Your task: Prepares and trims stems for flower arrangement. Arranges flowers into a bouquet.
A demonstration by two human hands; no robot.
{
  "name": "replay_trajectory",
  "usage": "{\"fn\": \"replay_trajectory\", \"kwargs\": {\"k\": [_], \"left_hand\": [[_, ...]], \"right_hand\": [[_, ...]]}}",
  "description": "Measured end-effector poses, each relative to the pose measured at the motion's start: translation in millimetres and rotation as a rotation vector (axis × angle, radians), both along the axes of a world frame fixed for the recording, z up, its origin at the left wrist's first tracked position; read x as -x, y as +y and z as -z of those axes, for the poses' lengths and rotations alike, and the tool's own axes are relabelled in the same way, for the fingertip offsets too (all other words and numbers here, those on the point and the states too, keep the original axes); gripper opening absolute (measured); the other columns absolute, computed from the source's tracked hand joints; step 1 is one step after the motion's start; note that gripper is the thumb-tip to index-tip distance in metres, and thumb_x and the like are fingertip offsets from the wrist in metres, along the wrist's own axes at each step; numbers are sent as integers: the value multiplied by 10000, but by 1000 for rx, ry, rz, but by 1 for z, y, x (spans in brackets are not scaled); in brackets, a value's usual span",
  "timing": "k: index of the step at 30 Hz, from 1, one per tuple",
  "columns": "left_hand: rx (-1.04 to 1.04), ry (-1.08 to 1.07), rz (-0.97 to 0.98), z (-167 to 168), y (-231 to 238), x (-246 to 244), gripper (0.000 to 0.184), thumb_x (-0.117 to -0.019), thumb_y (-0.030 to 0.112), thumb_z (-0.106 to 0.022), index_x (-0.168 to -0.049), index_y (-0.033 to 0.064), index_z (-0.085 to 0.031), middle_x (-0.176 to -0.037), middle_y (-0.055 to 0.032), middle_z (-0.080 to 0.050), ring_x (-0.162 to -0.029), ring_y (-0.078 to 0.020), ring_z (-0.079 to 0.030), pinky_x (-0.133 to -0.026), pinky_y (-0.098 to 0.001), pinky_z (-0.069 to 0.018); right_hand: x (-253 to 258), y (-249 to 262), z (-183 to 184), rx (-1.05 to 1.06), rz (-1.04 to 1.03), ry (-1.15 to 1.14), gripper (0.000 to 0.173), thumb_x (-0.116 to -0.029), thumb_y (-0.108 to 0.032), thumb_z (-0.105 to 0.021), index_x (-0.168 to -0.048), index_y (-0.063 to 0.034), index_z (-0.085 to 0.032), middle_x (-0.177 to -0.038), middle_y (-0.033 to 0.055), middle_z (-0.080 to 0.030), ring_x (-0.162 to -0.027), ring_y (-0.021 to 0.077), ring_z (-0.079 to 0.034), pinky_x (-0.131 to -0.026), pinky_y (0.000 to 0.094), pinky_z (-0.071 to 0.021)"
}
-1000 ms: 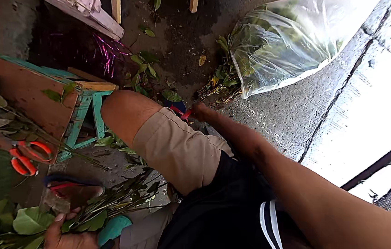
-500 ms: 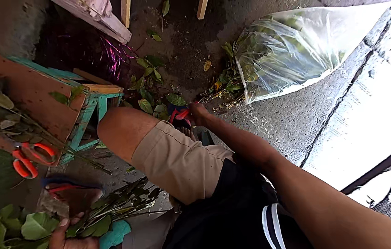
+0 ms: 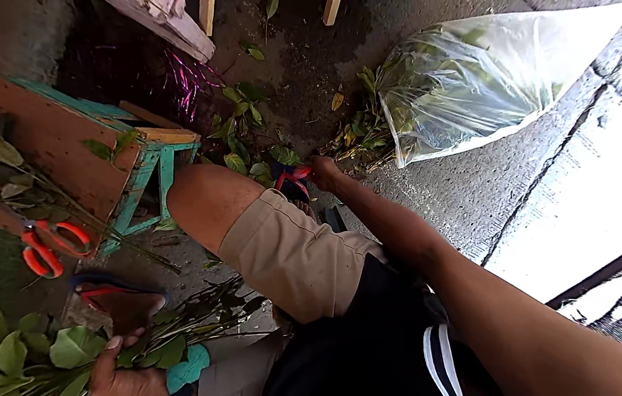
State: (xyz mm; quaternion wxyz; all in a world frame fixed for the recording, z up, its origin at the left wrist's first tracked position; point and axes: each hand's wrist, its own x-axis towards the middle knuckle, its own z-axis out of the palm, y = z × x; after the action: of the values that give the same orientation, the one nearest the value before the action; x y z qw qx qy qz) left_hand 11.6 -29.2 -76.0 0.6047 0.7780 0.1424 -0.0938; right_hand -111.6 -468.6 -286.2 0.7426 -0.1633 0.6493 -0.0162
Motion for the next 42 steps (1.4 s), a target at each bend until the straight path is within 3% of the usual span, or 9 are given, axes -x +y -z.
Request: {"fn": "replay_trajectory", "kwargs": {"k": [6,11,16,21,25,29,33,38,42], "left_hand": [[7,20,6,1,-1,1,238,-1041,93,-441,-925,59,-647,-791,-14,-672,-778,-129,-684,-776,-310,-593],[11,12,11,4,-3,2,218,-1033,92,-457,-927,62,-646,-794,-14,-671,-781,-130,-684,-786,-311,-594],[20,26,14,1,-2,2,226,-1035,98,-453,-929,64,-650,-794,-17,-672,-776,-134,-683,-775,-321,-597],[-11,29,28,2,-2,2,226,-1035,116,-455,-917,73,-643,-819,-15,-676,-800,-136,-683,-777,-315,-592],[-3,30,32,-2,-1,4,227,-1039,119,-452,-921,73,-640,-815,-12,-677,-803,-126,-685,-782,-307,-593],[7,17,37,0,1,4,239,-1039,120,-443,-910,71,-638,-830,-22,-678,-813,-133,-683,-790,-315,-590],[25,5,32,2,-1,5,212,-1035,118,-465,-936,57,-642,-827,-30,-679,-806,-147,-688,-788,-325,-596],[25,-36,22,-2,-3,4,207,-1024,113,-478,-917,60,-647,-802,-24,-681,-782,-140,-690,-775,-313,-598],[79,-86,7,-3,-7,7,130,-989,70,-538,-993,33,-663,-824,-38,-703,-776,-160,-696,-791,-352,-609]], "right_hand": [[3,2,23,247,-119,205,431,-1113,-327,-313,-1301,6,-511,-1007,175,-748,-821,288,-756,-704,461,-629],[-18,16,13,44,-386,-40,326,-1065,-162,-432,-1254,52,-588,-1115,183,-693,-942,247,-694,-805,413,-588],[-26,23,-21,190,-288,76,445,-1112,-353,-343,-1308,2,-527,-1006,175,-746,-808,270,-749,-681,432,-626],[-2,-2,2,212,-593,152,366,-1093,-184,-411,-1304,71,-567,-1241,252,-621,-1050,333,-657,-888,494,-555],[-9,43,-16,-42,-292,-32,384,-1086,-330,-455,-1306,-24,-525,-1013,163,-674,-767,220,-695,-652,353,-601],[17,31,-15,76,-82,176,449,-1108,-349,-411,-1358,13,-503,-1131,230,-642,-835,295,-705,-704,440,-619],[23,31,25,-34,-312,109,368,-1075,-224,-455,-1340,19,-537,-1190,211,-632,-939,265,-682,-775,401,-597],[17,34,-31,-85,-289,-36,372,-1086,-338,-470,-1253,-13,-538,-927,135,-661,-700,193,-664,-603,330,-576],[20,6,-72,229,-397,-42,490,-1088,-442,-440,-1383,-57,-508,-1050,142,-695,-836,227,-698,-724,406,-603]]}}
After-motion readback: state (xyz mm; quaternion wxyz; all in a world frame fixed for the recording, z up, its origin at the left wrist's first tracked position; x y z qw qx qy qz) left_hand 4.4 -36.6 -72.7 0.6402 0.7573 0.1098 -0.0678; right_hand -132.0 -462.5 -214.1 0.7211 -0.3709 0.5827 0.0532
